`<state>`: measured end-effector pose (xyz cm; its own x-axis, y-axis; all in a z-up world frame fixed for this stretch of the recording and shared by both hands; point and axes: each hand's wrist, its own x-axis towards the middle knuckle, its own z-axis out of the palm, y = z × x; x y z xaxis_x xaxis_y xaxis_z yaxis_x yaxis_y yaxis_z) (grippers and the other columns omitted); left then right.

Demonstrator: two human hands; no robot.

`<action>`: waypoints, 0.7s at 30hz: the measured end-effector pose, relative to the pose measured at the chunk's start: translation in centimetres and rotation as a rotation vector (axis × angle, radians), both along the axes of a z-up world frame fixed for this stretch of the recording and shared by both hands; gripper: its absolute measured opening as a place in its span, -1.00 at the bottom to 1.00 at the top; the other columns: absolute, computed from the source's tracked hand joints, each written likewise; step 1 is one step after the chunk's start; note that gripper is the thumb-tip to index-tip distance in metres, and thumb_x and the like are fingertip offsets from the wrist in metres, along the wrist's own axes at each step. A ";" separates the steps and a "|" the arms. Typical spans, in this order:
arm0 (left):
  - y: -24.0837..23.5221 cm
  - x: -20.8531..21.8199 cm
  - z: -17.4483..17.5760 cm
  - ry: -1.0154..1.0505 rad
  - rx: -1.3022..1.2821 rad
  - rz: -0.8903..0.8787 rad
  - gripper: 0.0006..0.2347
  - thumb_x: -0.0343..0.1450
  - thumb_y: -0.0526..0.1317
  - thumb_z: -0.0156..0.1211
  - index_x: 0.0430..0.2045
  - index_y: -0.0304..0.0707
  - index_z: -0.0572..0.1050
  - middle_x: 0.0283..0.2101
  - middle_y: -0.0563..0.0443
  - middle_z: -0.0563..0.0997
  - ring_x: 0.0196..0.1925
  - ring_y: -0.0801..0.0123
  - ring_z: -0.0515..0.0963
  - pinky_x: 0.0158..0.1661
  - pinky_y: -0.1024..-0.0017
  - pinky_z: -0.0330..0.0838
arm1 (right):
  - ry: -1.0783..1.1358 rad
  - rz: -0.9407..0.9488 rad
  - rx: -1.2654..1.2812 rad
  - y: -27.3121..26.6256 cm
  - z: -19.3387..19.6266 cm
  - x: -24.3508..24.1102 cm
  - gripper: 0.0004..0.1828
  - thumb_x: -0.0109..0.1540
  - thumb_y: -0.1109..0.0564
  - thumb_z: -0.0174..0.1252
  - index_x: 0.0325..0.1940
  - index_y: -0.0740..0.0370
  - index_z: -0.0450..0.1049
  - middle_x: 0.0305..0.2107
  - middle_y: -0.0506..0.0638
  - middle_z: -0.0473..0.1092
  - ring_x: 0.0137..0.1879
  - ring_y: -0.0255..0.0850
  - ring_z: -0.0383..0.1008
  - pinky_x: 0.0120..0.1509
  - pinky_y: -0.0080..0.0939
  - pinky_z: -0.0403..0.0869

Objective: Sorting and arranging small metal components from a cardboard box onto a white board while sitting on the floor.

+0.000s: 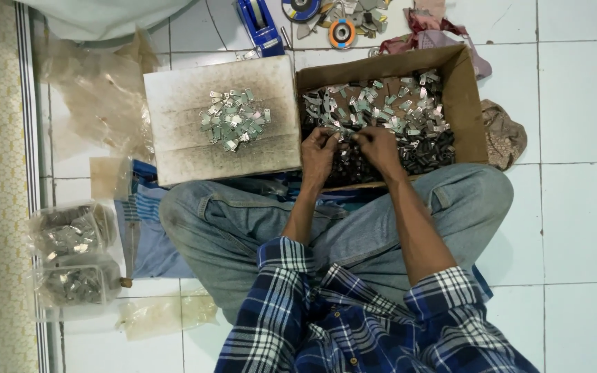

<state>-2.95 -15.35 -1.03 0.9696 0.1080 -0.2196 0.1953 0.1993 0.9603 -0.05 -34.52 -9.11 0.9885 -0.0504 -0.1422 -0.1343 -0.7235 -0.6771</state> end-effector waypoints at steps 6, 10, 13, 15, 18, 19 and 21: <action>0.4 0.3 -1.7 0.001 0.027 -0.032 -0.95 0.44 -0.28 0.30 -0.28 -0.15 0.61 -0.42 0.05 0.64 -0.35 0.54 0.51 -0.27 0.46 0.45 | -0.362 0.539 -0.734 -0.6 -9.5 0.6 -0.53 0.39 0.13 -0.01 0.40 0.28 0.32 0.21 0.22 0.36 0.40 -0.05 0.29 0.53 -0.17 0.22; 0.1 0.2 -0.3 0.000 0.013 -0.031 -0.94 0.44 -0.28 0.30 -0.26 -0.19 0.61 -0.39 -0.01 0.67 -0.34 0.50 0.55 -0.23 0.42 0.48 | -0.373 0.438 -0.196 2.5 1.0 -1.0 -0.70 0.37 0.23 0.02 0.15 0.44 0.39 -0.10 0.42 0.38 -0.01 0.36 0.40 -0.07 0.16 0.42; 0.2 0.1 -0.2 0.013 0.030 -0.029 -0.93 0.44 -0.28 0.30 -0.27 -0.23 0.60 -0.39 -0.04 0.68 -0.33 0.46 0.59 -0.21 0.41 0.49 | -0.372 0.454 -0.217 2.6 0.5 -0.8 -0.53 0.26 0.19 0.20 0.24 0.35 0.37 -0.13 0.27 0.40 0.02 0.25 0.42 -0.05 0.08 0.44; 0.1 0.4 -0.5 0.010 0.005 -0.029 -0.93 0.42 -0.28 0.33 -0.29 -0.22 0.60 -0.37 -0.02 0.67 -0.33 0.49 0.56 -0.22 0.43 0.48 | -0.395 0.480 -0.295 2.6 0.9 -0.2 -0.57 0.35 0.11 0.02 0.32 0.16 0.40 -0.18 0.09 0.47 -0.02 0.08 0.52 -0.06 0.02 0.48; 0.1 0.6 -1.8 0.012 0.043 -0.038 -0.94 0.43 -0.27 0.31 -0.29 -0.18 0.61 -0.38 0.01 0.68 -0.34 0.50 0.57 -0.23 0.41 0.48 | -0.317 0.454 -0.482 3.8 3.8 -1.0 -0.56 0.29 0.11 0.14 0.27 0.09 0.46 -0.19 0.11 0.52 -0.04 0.03 0.55 0.12 -0.01 0.47; 0.0 0.5 -1.8 0.007 0.046 -0.038 -0.94 0.43 -0.27 0.31 -0.29 -0.18 0.61 -0.38 0.01 0.68 -0.34 0.50 0.57 -0.23 0.41 0.48 | -0.323 0.452 -0.481 3.3 2.3 -0.9 -0.56 0.29 0.11 0.14 0.27 0.09 0.46 -0.19 0.11 0.52 -0.04 0.03 0.55 0.12 -0.01 0.47; -0.1 0.5 -1.6 0.005 0.002 -0.010 -0.92 0.40 -0.31 0.36 -0.29 -0.19 0.61 -0.40 0.00 0.66 -0.34 0.48 0.60 -0.23 0.44 0.50 | -0.264 0.349 -0.168 2.4 -0.7 -0.3 -0.56 0.35 0.08 0.09 0.32 0.16 0.43 -0.12 0.25 0.48 -0.01 0.00 0.50 0.02 -0.11 0.48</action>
<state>-2.48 -15.45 -2.66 0.9695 0.0987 -0.2244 0.2021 0.1958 0.9596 -0.33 -32.10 -9.86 0.9518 0.2908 0.0981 0.2977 -0.7975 -0.5248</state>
